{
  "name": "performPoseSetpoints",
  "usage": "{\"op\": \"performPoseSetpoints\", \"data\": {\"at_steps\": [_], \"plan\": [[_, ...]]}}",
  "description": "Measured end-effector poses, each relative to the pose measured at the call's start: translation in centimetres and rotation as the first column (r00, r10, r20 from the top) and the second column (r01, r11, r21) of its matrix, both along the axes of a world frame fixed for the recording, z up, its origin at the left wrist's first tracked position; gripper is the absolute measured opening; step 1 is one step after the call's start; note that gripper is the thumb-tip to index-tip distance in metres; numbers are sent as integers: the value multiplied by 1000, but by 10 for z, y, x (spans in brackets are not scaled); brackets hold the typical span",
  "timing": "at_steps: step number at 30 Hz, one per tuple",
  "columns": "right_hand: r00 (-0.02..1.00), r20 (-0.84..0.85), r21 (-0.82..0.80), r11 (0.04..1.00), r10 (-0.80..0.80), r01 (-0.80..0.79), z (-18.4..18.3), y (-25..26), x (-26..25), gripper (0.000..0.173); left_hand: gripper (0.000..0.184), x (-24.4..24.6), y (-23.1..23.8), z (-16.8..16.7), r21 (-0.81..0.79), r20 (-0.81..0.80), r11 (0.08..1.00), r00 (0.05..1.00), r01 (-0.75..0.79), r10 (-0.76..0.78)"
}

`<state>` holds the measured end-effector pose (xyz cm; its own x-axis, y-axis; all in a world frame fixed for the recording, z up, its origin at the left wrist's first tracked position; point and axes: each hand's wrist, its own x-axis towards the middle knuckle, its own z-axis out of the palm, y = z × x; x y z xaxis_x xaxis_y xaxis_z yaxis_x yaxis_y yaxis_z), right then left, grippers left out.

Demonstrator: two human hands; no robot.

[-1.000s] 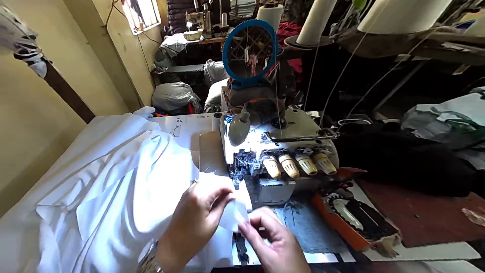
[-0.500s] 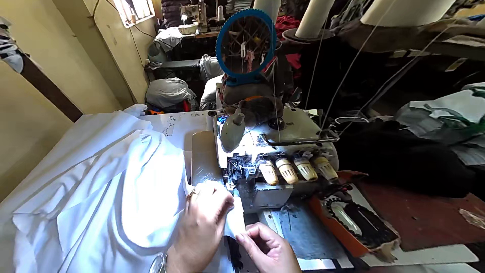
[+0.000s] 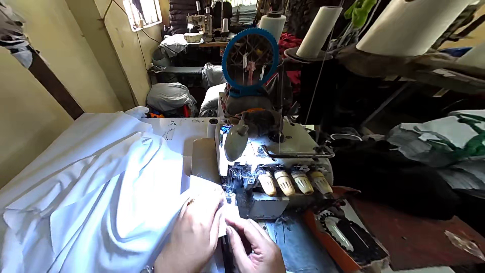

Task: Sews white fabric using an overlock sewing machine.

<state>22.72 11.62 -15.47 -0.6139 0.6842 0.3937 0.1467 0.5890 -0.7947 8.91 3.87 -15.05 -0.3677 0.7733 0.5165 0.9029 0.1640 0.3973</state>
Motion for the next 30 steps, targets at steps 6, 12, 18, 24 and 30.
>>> {"op": "performPoseSetpoints", "data": {"at_steps": [6,12,18,24,30], "plan": [[988,154,138,990,-14,-7,18,-18,-18,22,27,-51,30,26,-236,286,970,958,53,17],[982,162,-16,995,101,-99,23,-17,-12,24,17,-63,44,12,-98,261,966,931,-238,256],[994,43,-49,994,96,-94,32,0,-7,14,17,-36,-5,9,174,194,937,944,-303,269],[956,-60,-70,954,289,-292,19,11,-3,12,13,30,-36,33,67,347,993,935,-96,67],[974,226,212,976,-6,-43,21,28,14,17,13,45,-4,22,108,424,994,904,6,-52]]}}
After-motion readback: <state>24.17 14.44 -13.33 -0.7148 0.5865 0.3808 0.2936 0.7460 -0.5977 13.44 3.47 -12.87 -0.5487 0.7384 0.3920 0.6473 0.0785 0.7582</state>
